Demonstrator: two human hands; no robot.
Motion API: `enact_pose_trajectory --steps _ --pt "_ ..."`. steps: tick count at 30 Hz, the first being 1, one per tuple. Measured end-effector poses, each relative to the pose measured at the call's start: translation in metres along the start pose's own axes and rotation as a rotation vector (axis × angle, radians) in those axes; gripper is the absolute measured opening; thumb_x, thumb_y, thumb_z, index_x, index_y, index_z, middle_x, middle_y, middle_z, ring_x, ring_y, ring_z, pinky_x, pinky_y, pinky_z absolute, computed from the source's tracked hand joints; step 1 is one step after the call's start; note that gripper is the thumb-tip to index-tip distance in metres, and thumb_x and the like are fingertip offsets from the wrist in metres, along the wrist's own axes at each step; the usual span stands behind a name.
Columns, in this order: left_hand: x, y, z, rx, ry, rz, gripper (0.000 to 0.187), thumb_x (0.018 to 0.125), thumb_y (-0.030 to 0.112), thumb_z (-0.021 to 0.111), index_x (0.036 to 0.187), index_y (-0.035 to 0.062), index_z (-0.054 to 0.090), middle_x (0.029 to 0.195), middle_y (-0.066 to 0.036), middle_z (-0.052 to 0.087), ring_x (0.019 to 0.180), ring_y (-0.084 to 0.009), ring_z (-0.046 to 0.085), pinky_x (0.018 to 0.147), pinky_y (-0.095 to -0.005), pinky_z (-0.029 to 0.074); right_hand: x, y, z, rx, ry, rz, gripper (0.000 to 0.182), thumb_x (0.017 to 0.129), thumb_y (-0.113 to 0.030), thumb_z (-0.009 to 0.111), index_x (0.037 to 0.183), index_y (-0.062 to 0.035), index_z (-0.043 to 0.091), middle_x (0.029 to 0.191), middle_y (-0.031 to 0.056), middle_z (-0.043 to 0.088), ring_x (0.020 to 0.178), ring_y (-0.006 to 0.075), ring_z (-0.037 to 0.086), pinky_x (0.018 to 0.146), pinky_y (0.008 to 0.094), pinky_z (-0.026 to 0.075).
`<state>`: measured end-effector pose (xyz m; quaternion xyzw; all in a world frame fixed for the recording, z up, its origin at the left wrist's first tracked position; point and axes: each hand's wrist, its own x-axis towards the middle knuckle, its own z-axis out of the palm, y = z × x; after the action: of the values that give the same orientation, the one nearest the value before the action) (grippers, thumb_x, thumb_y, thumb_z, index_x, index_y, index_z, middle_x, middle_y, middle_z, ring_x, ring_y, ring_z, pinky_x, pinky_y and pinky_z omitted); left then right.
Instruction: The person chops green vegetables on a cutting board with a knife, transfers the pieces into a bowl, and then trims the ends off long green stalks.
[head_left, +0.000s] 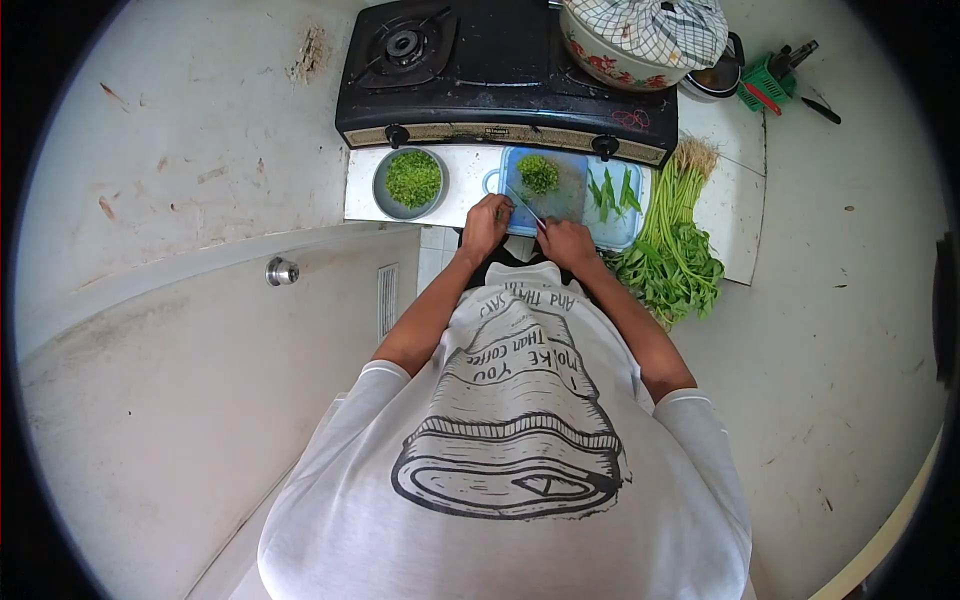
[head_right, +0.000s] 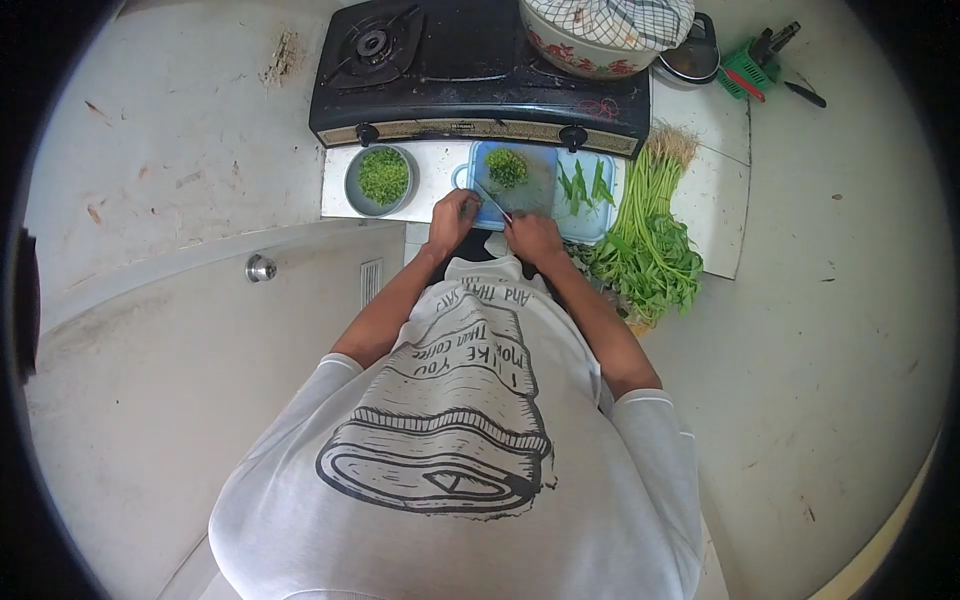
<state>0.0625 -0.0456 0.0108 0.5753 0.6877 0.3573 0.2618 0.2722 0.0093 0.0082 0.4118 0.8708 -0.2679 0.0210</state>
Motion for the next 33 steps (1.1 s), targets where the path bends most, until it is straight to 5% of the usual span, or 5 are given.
enact_pose_trajectory --steps 33 --pt "-0.009 -0.005 -0.001 0.053 -0.024 -0.003 0.011 0.090 0.001 0.069 0.099 0.0015 0.075 0.093 -0.018 0.067 0.086 -0.0379 0.068 0.078 -0.0434 0.055 0.006 -0.012 0.005 -0.024 -0.045 -0.047 0.034 0.098 -0.032 0.058 0.096 0.0010 0.068 0.082 0.0221 0.075 0.076 0.0389 0.075 0.069 0.0505 0.059"
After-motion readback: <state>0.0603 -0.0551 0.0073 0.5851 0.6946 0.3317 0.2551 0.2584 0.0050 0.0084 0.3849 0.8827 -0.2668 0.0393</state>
